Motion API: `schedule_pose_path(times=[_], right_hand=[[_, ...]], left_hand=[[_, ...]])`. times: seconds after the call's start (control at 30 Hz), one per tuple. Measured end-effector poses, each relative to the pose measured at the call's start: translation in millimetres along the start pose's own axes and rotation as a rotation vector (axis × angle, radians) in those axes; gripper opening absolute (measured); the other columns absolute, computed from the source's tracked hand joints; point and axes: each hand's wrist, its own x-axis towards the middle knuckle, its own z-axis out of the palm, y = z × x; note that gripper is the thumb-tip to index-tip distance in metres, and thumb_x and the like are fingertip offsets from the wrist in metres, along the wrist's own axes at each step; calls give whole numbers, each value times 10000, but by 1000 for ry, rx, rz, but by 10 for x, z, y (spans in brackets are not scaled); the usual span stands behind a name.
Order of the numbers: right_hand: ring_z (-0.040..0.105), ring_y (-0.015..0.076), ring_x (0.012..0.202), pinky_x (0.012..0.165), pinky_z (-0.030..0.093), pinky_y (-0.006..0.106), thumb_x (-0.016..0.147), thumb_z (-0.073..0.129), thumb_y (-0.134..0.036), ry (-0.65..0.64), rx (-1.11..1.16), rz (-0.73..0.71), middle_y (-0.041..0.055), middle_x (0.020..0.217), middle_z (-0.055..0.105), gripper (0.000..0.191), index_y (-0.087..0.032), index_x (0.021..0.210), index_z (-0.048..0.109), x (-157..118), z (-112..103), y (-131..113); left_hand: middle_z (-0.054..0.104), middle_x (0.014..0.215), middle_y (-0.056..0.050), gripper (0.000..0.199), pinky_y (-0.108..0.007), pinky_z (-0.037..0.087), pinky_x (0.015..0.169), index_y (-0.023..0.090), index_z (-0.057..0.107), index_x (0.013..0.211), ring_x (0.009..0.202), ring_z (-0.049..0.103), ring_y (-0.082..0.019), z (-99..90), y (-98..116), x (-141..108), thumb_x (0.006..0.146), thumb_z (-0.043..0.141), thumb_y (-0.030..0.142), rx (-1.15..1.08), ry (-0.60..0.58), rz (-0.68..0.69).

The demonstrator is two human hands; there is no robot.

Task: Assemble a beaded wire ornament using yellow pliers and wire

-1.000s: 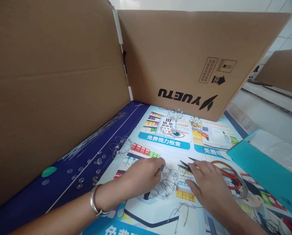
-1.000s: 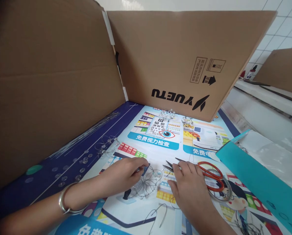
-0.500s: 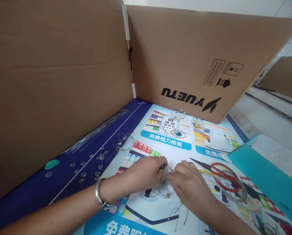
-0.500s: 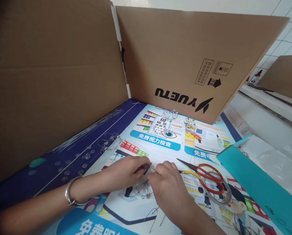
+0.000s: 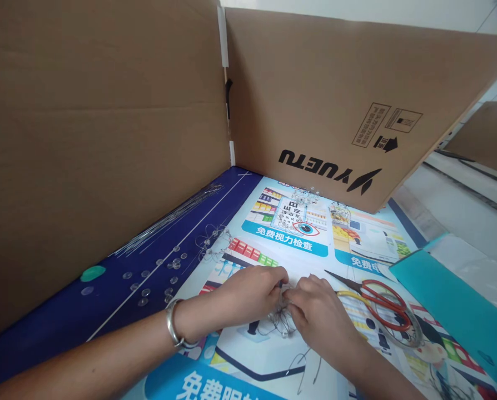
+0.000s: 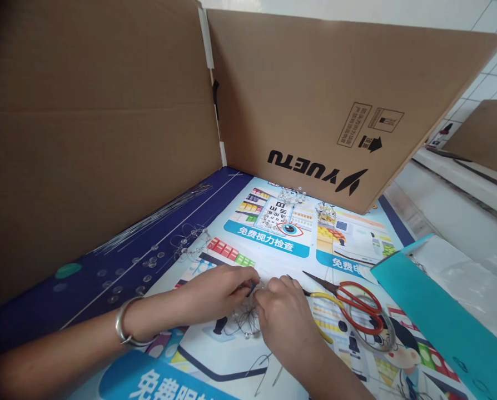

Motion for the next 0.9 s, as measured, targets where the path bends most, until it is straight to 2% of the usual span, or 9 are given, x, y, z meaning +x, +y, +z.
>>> schedule_pose_path(times=[0.23, 0.4, 0.63, 0.77, 0.9], right_hand=[[467, 192, 877, 806, 338, 322, 781, 525, -181, 1, 116, 64, 15, 833, 538, 98, -234, 799, 605, -21, 39, 13], [462, 190, 885, 804, 342, 314, 756, 531, -135, 41, 192, 109, 15, 850, 540, 168, -235, 867, 607, -30, 77, 25], [437, 186, 845, 756, 324, 315, 795, 497, -129, 97, 55, 51, 20, 845, 531, 126, -218, 840, 574, -46, 57, -7], [421, 179, 805, 700, 319, 305, 798, 479, -108, 70, -1, -39, 21, 825, 512, 178, -239, 865, 580, -53, 36, 29], [415, 191, 814, 693, 314, 319, 725, 507, -45, 47, -72, -99, 29, 855, 514, 267, -233, 903, 574, -61, 8, 64]], left_hand=[[660, 819, -48, 244, -248, 421, 629, 197, 578, 950, 740, 605, -181, -53, -1, -21, 814, 380, 154, -68, -45, 54], [652, 861, -51, 278, -245, 426, 643, 192, 571, 976, 759, 588, -176, -85, -2, -35, 792, 378, 116, -96, -70, 79], [632, 939, -31, 375, -235, 432, 669, 213, 551, 1027, 815, 570, -165, -127, -28, -23, 740, 368, 55, -176, -99, 146], [604, 1012, -46, 403, -249, 437, 720, 208, 527, 1081, 881, 553, -174, -140, -46, -6, 740, 383, 47, -179, -121, 190], [561, 1066, -54, 420, -280, 428, 812, 214, 505, 1119, 967, 520, -185, -169, -38, -21, 743, 410, 50, -181, -92, 228]])
